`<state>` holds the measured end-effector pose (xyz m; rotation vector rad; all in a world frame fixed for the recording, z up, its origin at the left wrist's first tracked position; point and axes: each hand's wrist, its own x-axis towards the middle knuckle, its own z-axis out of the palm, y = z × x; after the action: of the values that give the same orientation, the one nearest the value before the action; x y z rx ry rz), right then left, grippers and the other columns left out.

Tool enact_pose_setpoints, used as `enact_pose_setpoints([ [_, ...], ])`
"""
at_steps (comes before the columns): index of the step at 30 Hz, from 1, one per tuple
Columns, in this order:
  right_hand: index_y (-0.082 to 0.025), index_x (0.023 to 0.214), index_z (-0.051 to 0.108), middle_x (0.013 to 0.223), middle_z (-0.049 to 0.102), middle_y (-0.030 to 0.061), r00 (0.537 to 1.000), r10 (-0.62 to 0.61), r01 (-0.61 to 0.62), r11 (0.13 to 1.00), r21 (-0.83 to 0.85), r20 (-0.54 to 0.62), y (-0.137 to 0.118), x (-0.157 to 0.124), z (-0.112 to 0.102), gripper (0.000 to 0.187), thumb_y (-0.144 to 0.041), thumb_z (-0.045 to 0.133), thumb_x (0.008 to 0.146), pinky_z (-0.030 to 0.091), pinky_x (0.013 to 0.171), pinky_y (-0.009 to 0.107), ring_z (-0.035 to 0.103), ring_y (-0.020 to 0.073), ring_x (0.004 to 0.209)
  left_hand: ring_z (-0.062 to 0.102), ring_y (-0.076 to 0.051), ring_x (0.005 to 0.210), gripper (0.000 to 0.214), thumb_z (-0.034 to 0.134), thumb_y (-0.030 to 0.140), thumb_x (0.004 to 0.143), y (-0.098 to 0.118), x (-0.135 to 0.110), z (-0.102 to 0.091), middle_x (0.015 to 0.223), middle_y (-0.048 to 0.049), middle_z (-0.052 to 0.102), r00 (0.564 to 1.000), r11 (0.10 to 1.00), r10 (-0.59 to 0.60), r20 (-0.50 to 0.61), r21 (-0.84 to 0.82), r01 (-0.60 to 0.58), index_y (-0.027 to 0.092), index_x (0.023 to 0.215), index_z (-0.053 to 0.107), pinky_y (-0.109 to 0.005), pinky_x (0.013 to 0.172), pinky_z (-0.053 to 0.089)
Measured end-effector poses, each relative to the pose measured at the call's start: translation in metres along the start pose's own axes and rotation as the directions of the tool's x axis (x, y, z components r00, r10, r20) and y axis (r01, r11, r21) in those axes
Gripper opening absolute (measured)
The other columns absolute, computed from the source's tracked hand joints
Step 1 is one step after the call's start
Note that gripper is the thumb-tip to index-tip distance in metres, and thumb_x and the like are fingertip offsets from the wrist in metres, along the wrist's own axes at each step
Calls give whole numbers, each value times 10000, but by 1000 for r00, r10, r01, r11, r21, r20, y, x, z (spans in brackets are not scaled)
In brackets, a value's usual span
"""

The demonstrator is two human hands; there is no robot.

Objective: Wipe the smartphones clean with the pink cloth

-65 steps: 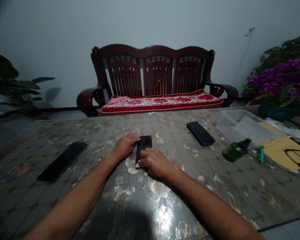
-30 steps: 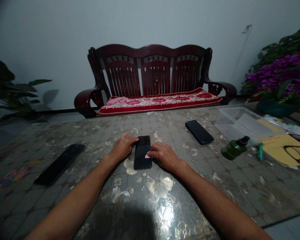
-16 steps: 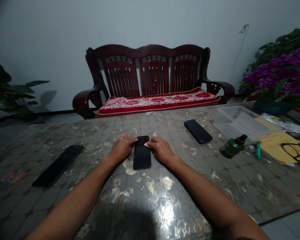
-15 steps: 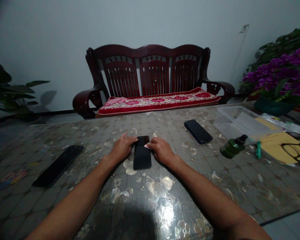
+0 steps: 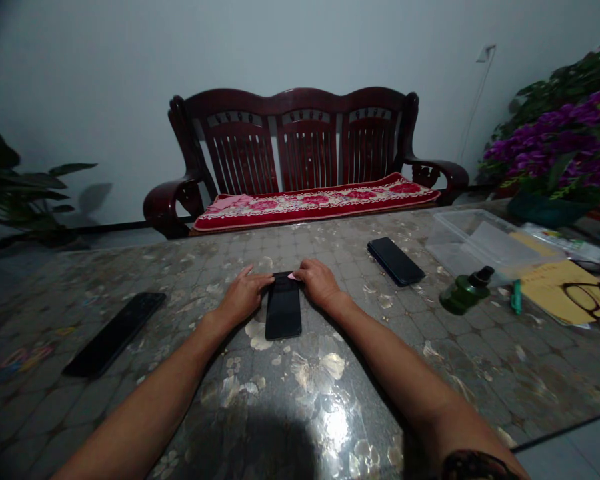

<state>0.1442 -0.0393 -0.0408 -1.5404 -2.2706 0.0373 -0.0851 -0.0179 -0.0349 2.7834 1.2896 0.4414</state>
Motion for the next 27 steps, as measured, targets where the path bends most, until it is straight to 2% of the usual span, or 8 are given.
enact_pose_setpoints([
  [5, -215, 1097, 794, 958, 696, 92, 998, 55, -56, 998, 43, 9, -7, -2, -3, 281, -150, 548, 977, 429, 779, 274, 598, 212, 930, 690, -229, 1159, 474, 464, -19, 840, 6, 1, -5, 1240, -83, 739, 999, 1000, -15, 29, 22, 15, 220, 1123, 759, -460, 1210, 317],
  [8, -196, 1043, 806, 935, 708, 100, 995, 96, -97, 992, 81, 21, -14, -16, -8, 273, -137, 554, 957, 427, 757, 272, 617, 214, 900, 712, -261, 1108, 377, 490, 39, 891, 15, 2, -10, 1188, -118, 756, 992, 995, -97, 85, 32, 95, 202, 1087, 767, -402, 1071, 471],
  [11, -187, 1025, 809, 929, 736, 101, 986, 165, -162, 967, 197, 4, -19, -29, -10, 270, -143, 554, 947, 440, 766, 270, 647, 212, 881, 728, -287, 1050, 346, 477, 78, 910, 23, 4, -13, 1124, -152, 764, 978, 986, -163, 129, 65, 156, 172, 1085, 761, -373, 937, 537],
  [14, -200, 1037, 809, 952, 768, 77, 959, 282, -266, 892, 366, 10, -20, -34, -9, 287, -134, 558, 913, 456, 758, 267, 673, 207, 861, 724, -291, 1038, 355, 466, 82, 891, 30, 6, -14, 1111, -168, 760, 975, 982, -175, 134, 88, 164, 151, 1080, 759, -361, 909, 538],
  [18, -182, 936, 815, 790, 756, 39, 904, 424, -397, 772, 497, 64, -20, -31, -4, 304, -85, 562, 799, 440, 661, 245, 660, 198, 753, 721, -278, 1019, 358, 459, 110, 898, 40, 11, -18, 1093, -165, 763, 962, 977, -208, 176, 90, 194, 140, 1102, 751, -341, 908, 526],
  [21, -168, 929, 811, 774, 742, 40, 892, 451, -393, 740, 545, 31, -26, -31, -1, 351, -66, 526, 751, 430, 654, 234, 643, 188, 741, 711, -277, 1039, 348, 456, 164, 929, 49, 15, -25, 1118, -162, 752, 938, 970, -239, 250, 106, 218, 149, 1143, 730, -337, 906, 517],
  [25, -162, 927, 815, 829, 735, 70, 891, 450, -332, 736, 590, -60, -39, -33, 4, 349, -97, 519, 755, 452, 732, 250, 636, 195, 806, 690, -313, 1073, 374, 464, 271, 965, 60, 19, -32, 1171, -193, 722, 900, 961, -276, 336, 105, 255, 143, 1254, 664, -382, 923, 500],
  [27, -159, 951, 813, 849, 731, 74, 859, 508, -346, 664, 663, -61, -44, -33, 10, 371, -107, 526, 722, 469, 731, 255, 636, 198, 811, 666, -328, 1119, 418, 456, 327, 978, 66, 21, -32, 1210, -201, 703, 880, 953, -303, 367, 104, 285, 157, 1325, 615, -406, 952, 482],
])
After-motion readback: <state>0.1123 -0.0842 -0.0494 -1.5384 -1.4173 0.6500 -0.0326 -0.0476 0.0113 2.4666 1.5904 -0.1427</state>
